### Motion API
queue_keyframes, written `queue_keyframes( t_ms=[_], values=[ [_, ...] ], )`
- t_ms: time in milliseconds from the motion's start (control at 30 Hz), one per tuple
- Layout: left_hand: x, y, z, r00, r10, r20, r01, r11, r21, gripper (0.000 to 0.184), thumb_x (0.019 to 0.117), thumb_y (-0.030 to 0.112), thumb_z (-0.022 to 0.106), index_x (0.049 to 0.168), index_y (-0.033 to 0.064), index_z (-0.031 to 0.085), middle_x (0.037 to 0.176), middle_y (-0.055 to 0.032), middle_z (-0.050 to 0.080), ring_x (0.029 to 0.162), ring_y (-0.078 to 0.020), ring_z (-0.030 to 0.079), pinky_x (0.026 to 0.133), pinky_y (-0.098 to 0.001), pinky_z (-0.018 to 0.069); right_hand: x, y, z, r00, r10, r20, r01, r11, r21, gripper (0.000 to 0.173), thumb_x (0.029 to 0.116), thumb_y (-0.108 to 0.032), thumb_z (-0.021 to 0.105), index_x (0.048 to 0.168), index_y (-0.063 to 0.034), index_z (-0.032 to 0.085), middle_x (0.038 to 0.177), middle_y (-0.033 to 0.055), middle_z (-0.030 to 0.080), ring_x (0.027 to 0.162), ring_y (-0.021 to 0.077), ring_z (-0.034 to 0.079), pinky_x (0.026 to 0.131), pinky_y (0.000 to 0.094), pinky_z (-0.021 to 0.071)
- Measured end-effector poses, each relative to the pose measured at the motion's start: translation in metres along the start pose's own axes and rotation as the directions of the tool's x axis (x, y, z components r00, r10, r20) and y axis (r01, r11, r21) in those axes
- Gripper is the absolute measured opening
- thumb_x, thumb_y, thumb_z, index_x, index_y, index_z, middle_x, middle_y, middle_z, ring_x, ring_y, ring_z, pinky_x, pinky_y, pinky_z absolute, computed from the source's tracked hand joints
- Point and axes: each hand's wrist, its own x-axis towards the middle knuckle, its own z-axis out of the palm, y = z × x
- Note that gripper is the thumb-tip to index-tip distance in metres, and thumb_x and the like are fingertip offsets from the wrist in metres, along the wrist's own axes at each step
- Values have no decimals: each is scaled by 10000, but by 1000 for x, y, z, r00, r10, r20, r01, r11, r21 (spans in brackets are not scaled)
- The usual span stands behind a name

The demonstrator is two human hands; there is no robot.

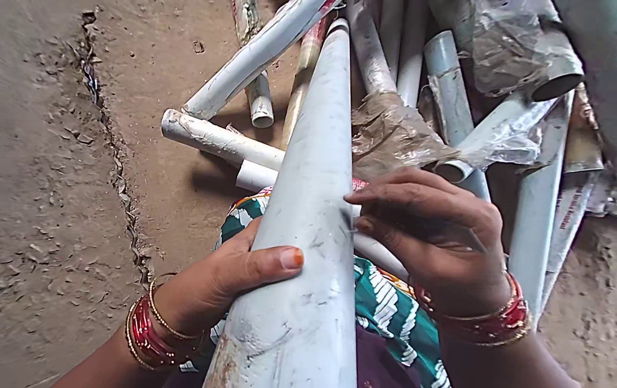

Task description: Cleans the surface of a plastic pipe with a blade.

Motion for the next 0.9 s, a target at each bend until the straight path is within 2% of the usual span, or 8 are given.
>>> queue_keyframes(
  t_ms=[133, 267, 367, 433, 533, 633, 733, 900],
  values=[
    [1, -1, 0, 1000, 5, 15, -5, 1000, 1, 322, 927, 336, 753, 1201, 206, 644, 982, 38, 773, 904, -33, 743, 825, -196, 612, 12, -1, 10, 1000, -13, 8, 13, 1000, -6, 88, 877, 31, 660, 940, 30, 721, 946, 26, 665, 867, -10, 634, 781, 105, 543],
    [1, -1, 0, 1000, -2, 23, 2, 1000, 4, 334, 930, 342, 749, 1214, 208, 635, 994, 37, 772, 917, -36, 743, 832, -197, 610, 19, -2, 17, 994, -82, 68, 100, 942, -320, 95, 896, -19, 555, 874, -25, 646, 864, 33, 570, 762, 27, 539, 647, 124, 421],
    [1, -1, -1, 999, 9, 37, -10, 1000, 20, 320, 940, 344, 734, 1214, 211, 639, 1005, 50, 770, 928, -27, 738, 846, -193, 606, 18, 7, 19, 998, -63, 8, 61, 909, -413, 124, 913, -21, 508, 866, -21, 623, 851, 57, 548, 779, 73, 533, 665, 154, 415],
    [0, -2, -3, 999, 17, 38, -18, 1000, 19, 316, 944, 339, 730, 1219, 211, 642, 1004, 49, 769, 927, -28, 738, 842, -195, 608, 13, 24, 14, 996, -4, -92, -32, 918, -394, 143, 933, -17, 482, 909, 15, 619, 863, 80, 556, 780, 67, 521, 694, 150, 412],
    [0, 0, -5, 998, 24, 61, -25, 1000, 18, 309, 955, 332, 717, 1233, 217, 645, 1024, 54, 768, 945, -20, 733, 853, -188, 603, 5, 32, 0, 980, 121, -160, -153, 966, -210, 103, 995, -84, 577, 973, -7, 641, 865, -12, 570, 675, -62, 492, 607, 62, 412],
    [1, -1, -4, 996, 25, 83, -27, 999, 22, 296, 969, 322, 700, 1242, 220, 646, 1031, 53, 768, 949, -14, 730, 854, -180, 598, 7, 12, -8, 997, 70, -34, -74, 991, -109, 127, 934, -41, 634, 993, 31, 720, 938, 18, 677, 776, -52, 589, 693, 71, 492],
    [1, -2, -4, 996, 31, 86, -32, 999, 15, 298, 972, 322, 695, 1247, 215, 653, 1040, 47, 768, 956, -17, 730, 859, -182, 598, 16, 1, -8, 997, -16, 73, 24, 994, -108, 136, 885, -31, 668, 976, 38, 742, 906, 41, 698, 801, -18, 625, 722, 95, 518],
    [2, -3, -4, 995, 28, 93, -30, 999, 22, 326, 973, 345, 694, 1262, 206, 633, 1048, 41, 765, 966, -31, 732, 869, -194, 600, 32, -14, -11, 964, -93, 247, 185, 905, -382, 105, 860, -73, 630, 855, -39, 730, 815, 44, 673, 739, 38, 606, 639, 152, 469]
  ],
)
